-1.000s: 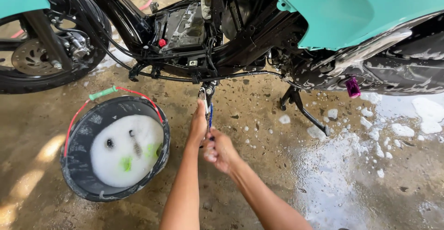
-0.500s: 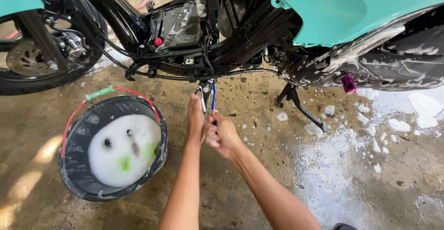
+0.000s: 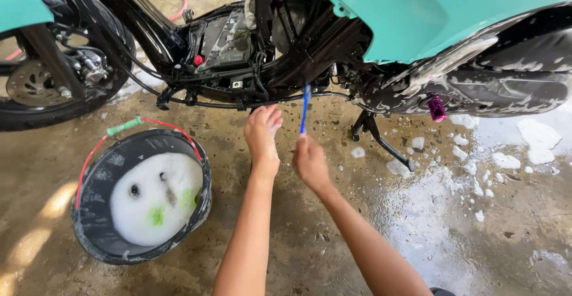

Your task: The person scrubs the lower side and engine area of a teal scooter using a blue brush and soapy water from a bucket. They then switch to a green sponge to wipe the same areas, repeatedly dipping the tools into the bucket.

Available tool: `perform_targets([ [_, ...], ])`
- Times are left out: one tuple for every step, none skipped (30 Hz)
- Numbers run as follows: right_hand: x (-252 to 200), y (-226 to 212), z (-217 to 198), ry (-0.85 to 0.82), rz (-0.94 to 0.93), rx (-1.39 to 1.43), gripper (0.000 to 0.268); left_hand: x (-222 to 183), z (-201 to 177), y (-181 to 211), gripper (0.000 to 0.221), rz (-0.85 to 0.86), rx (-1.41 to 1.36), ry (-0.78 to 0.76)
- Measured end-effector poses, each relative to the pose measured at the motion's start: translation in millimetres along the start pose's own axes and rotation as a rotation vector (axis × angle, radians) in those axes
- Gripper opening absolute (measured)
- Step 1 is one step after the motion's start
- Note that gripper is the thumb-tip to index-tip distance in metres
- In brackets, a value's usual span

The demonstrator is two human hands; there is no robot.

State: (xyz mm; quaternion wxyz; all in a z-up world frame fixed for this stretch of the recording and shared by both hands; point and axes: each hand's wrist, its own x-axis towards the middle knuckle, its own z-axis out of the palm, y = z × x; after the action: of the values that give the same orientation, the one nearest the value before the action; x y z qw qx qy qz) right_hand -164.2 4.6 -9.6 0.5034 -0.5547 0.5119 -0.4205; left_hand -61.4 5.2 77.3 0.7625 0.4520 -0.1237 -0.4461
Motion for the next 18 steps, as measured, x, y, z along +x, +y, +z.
perform_targets([
  [-1, 2, 0, 0.002, -0.007, -0.001, 0.046, -2, 2, 8, 0.045, 0.004, -0.004, -0.005],
  [-1, 4, 0, -0.055, -0.062, -0.281, 0.049, -4, 3, 16, 0.041, -0.072, -0.021, 0.020],
  [-4, 9, 2, -0.118, -0.112, -0.563, 0.055, -7, 0, 23, 0.037, -0.150, -0.037, 0.054],
  [-5, 12, 0, -0.122, -0.113, -0.565, 0.055, -1, -6, 18, 0.037, -0.149, -0.040, 0.058],
  [-8, 15, 0, -0.108, -0.105, -0.537, 0.054, 5, -13, 15, 0.037, -0.176, -0.080, 0.007],
  [-9, 18, 1, -0.093, -0.097, -0.508, 0.053, 12, -20, 13, 0.037, -0.204, -0.120, -0.044],
  [-3, 16, -8, -0.092, -0.098, -0.504, 0.053, 9, -18, 17, 0.037, -0.201, -0.117, -0.046],
  [3, 15, -16, -0.001, -0.120, -0.414, 0.048, 5, -16, 21, 0.043, -0.224, -0.102, -0.071],
  [7, 16, -24, 0.088, -0.135, -0.325, 0.044, 0, -17, 24, 0.049, -0.252, -0.086, -0.092],
  [24, 34, -34, 0.087, -0.131, -0.323, 0.044, -3, -16, 25, 0.049, -0.254, -0.083, -0.089],
  [46, 49, -44, 0.159, -0.371, -0.448, 0.038, -3, -12, 27, 0.049, -0.266, -0.086, -0.112],
  [67, 65, -53, 0.232, -0.613, -0.570, 0.033, -3, -9, 30, 0.049, -0.277, -0.089, -0.134],
  [77, 66, -63, 0.232, -0.610, -0.572, 0.033, -1, -8, 28, 0.049, -0.280, -0.089, -0.133],
  [87, 68, -73, 0.245, -0.652, -0.607, 0.026, 1, -7, 25, 0.047, -0.263, -0.054, -0.136],
  [99, 68, -84, 0.257, -0.697, -0.644, 0.019, 4, -4, 23, 0.046, -0.244, -0.024, -0.141],
  [92, 53, -85, 0.255, -0.698, -0.648, 0.019, 3, -4, 18, 0.046, -0.245, -0.028, -0.141],
  [88, 37, -85, 0.270, -0.674, -0.633, 0.020, 4, -3, 15, 0.039, -0.221, 0.041, -0.104],
  [83, 21, -85, 0.285, -0.650, -0.618, 0.020, 5, -2, 12, 0.033, -0.197, 0.110, -0.067],
])
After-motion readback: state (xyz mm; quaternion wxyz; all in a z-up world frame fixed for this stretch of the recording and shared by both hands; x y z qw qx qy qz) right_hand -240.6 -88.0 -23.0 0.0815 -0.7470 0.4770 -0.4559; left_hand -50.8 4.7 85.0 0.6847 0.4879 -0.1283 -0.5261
